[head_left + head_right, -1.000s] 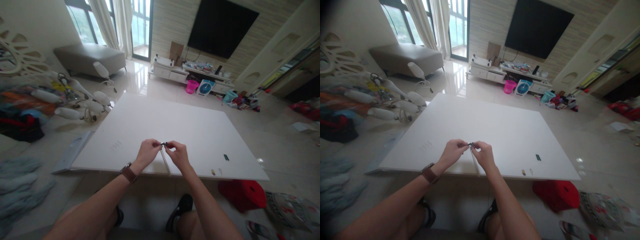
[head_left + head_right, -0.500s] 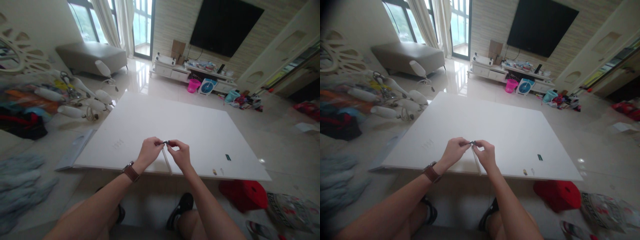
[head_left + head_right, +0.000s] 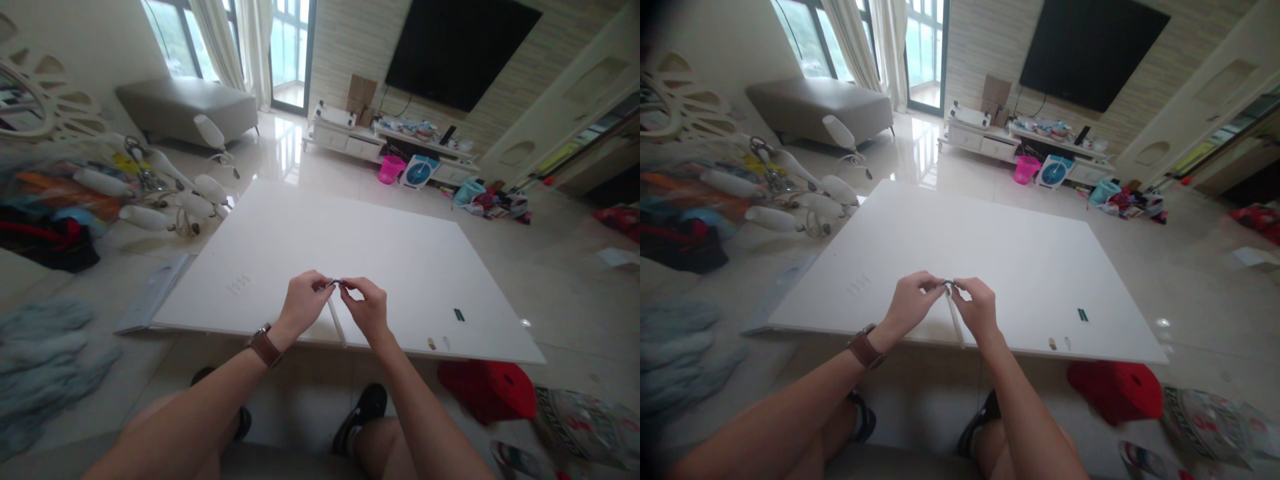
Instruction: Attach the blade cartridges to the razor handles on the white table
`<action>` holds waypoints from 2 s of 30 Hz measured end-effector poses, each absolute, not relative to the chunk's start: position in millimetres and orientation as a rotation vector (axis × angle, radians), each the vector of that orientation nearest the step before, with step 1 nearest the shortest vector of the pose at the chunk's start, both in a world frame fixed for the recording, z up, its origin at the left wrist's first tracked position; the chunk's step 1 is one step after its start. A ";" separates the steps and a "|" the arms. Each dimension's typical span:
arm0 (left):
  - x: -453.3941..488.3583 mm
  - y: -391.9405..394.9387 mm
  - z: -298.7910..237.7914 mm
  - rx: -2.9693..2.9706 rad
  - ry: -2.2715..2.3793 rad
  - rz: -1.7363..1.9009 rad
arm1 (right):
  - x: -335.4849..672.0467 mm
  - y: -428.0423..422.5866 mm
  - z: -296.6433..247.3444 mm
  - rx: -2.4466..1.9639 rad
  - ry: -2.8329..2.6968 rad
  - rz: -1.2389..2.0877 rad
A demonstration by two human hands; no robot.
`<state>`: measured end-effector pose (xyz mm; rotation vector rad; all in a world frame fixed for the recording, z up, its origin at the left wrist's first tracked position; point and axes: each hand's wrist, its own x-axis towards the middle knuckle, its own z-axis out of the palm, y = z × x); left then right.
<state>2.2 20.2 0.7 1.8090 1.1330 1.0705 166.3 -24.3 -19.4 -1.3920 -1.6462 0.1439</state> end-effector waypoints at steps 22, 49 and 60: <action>0.5 8.3 1.8 1.985 0.656 1.501 | 167.0 -31.8 7.2 -0.982 -0.706 1.392; 2.5 9.2 -4.4 2.033 0.605 1.491 | 179.2 -29.6 6.4 -1.047 -0.677 1.343; 5.3 13.6 -6.1 1.820 0.874 1.201 | 182.2 -23.5 -4.1 -1.040 -0.587 1.253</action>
